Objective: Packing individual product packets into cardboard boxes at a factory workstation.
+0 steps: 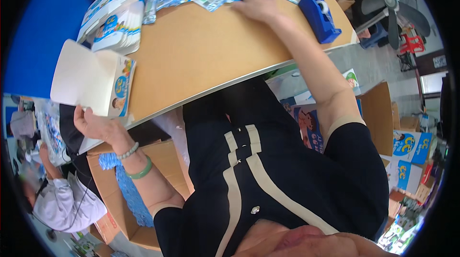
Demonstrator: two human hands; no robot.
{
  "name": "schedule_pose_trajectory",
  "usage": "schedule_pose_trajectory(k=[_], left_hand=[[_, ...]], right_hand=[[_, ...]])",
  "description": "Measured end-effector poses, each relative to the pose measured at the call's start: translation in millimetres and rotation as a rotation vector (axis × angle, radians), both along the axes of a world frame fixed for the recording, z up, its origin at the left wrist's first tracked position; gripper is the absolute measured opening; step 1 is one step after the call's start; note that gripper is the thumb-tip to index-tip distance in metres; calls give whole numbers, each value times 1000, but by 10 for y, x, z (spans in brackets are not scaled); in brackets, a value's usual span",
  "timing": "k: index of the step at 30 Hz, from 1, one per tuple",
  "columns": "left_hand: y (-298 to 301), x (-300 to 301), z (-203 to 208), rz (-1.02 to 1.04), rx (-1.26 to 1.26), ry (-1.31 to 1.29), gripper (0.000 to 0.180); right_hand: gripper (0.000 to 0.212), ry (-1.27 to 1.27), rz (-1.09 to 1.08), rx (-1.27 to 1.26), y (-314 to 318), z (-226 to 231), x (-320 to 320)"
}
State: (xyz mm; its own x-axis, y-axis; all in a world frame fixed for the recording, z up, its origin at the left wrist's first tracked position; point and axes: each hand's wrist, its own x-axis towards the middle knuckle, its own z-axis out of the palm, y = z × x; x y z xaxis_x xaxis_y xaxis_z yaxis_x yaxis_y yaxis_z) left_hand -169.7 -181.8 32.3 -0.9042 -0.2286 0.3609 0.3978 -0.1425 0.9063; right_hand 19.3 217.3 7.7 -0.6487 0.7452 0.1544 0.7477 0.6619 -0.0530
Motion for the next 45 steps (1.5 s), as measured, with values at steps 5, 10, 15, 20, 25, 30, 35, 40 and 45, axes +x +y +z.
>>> schedule_pose_trajectory(k=[5, 10, 15, 20, 25, 30, 35, 40, 45], left_hand=[[-387, -229, -47, -17, -168, 56, 22], [85, 715, 157, 449, -604, 606, 26], [655, 1248, -27, -242, -939, 840, 21], [1303, 1100, -4, -540, -1021, 570, 20], [2245, 414, -306, -550, -1086, 554, 36], [2354, 559, -203, -521, -1421, 434, 36], [1986, 430, -110, -699, -1366, 364, 32], [1590, 391, -116, -847, -1041, -12, 23], [1380, 458, -258, -958, -281, -373, 26]], right_hand=[[68, 216, 137, -166, -399, 304, 298], [55, 412, -94, -157, 307, 103, 844], [57, 460, -270, -171, 856, -35, 1140], [66, 419, -540, -67, 1245, 8, 1069], [69, 295, -411, -193, 1242, 191, 838], [59, 241, 146, -131, 551, -83, 563], [43, 211, 391, 170, -677, 27, 514], [32, 457, 341, -9, -597, 143, 582], [24, 952, 172, -933, -894, 314, 453]])
